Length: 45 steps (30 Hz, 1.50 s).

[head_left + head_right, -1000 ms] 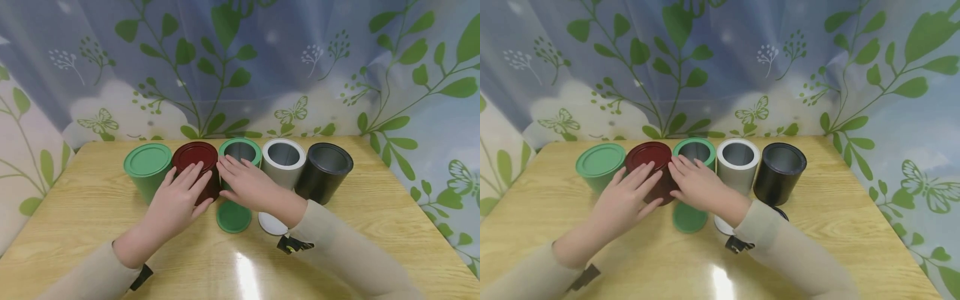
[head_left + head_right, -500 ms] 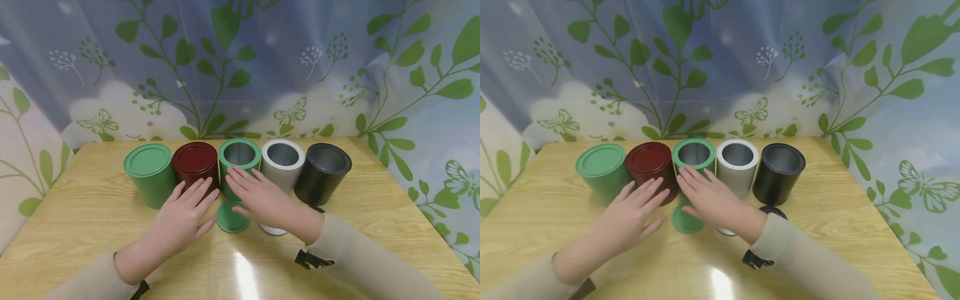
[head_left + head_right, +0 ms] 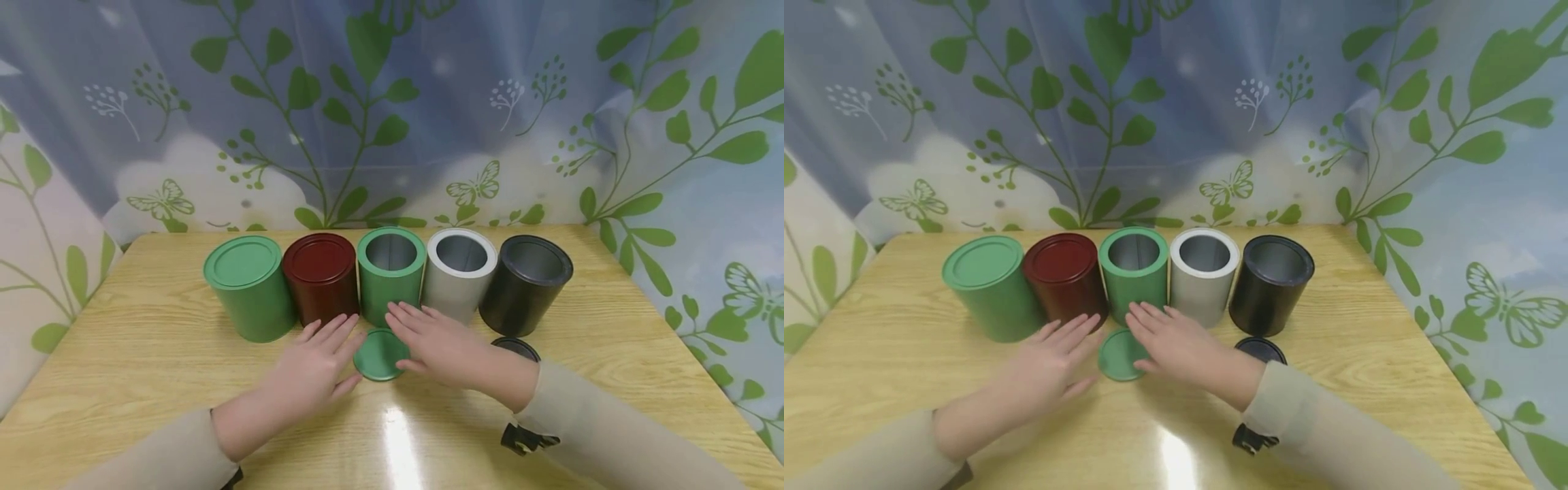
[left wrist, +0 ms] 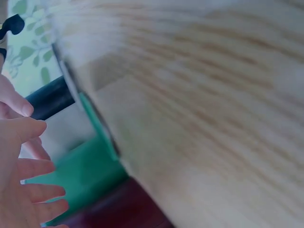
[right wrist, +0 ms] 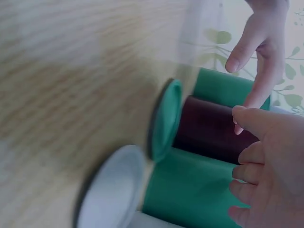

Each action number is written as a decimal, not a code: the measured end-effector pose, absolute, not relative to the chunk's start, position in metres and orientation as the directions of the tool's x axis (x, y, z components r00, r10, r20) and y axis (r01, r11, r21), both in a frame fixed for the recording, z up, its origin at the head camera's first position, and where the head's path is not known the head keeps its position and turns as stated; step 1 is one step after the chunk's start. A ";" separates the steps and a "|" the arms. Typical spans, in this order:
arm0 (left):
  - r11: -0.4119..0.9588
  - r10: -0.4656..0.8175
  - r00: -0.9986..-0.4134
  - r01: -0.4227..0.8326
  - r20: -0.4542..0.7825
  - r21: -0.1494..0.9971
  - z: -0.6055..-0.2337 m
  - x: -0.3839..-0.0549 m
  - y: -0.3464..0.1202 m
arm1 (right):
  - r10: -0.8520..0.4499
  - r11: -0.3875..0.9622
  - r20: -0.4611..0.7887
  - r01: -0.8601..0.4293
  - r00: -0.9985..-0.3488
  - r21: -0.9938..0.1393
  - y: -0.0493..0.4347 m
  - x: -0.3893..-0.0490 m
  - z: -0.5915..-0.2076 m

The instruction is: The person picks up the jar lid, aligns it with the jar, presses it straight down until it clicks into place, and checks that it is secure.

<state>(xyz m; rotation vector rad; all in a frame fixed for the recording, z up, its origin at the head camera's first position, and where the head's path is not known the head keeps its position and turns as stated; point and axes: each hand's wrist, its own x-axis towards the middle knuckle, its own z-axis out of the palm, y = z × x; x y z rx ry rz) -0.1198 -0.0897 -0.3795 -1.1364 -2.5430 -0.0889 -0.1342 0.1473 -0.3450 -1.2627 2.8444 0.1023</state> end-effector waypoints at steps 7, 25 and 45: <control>0.673 0.737 -0.657 0.737 0.158 -0.071 -0.398 -0.124 -0.084 | -0.722 0.683 -0.151 -0.730 -0.675 -0.004 0.150 -0.137 -0.369; 0.686 0.727 -0.684 0.727 0.060 -0.026 -0.409 -0.137 -0.075 | -0.738 0.665 -0.173 -0.746 -0.653 -0.019 0.149 -0.143 -0.394; 0.674 0.739 -0.673 0.738 0.025 -0.035 -0.406 -0.136 -0.069 | -0.783 0.617 -0.126 -0.787 -0.610 -0.022 0.145 -0.142 -0.397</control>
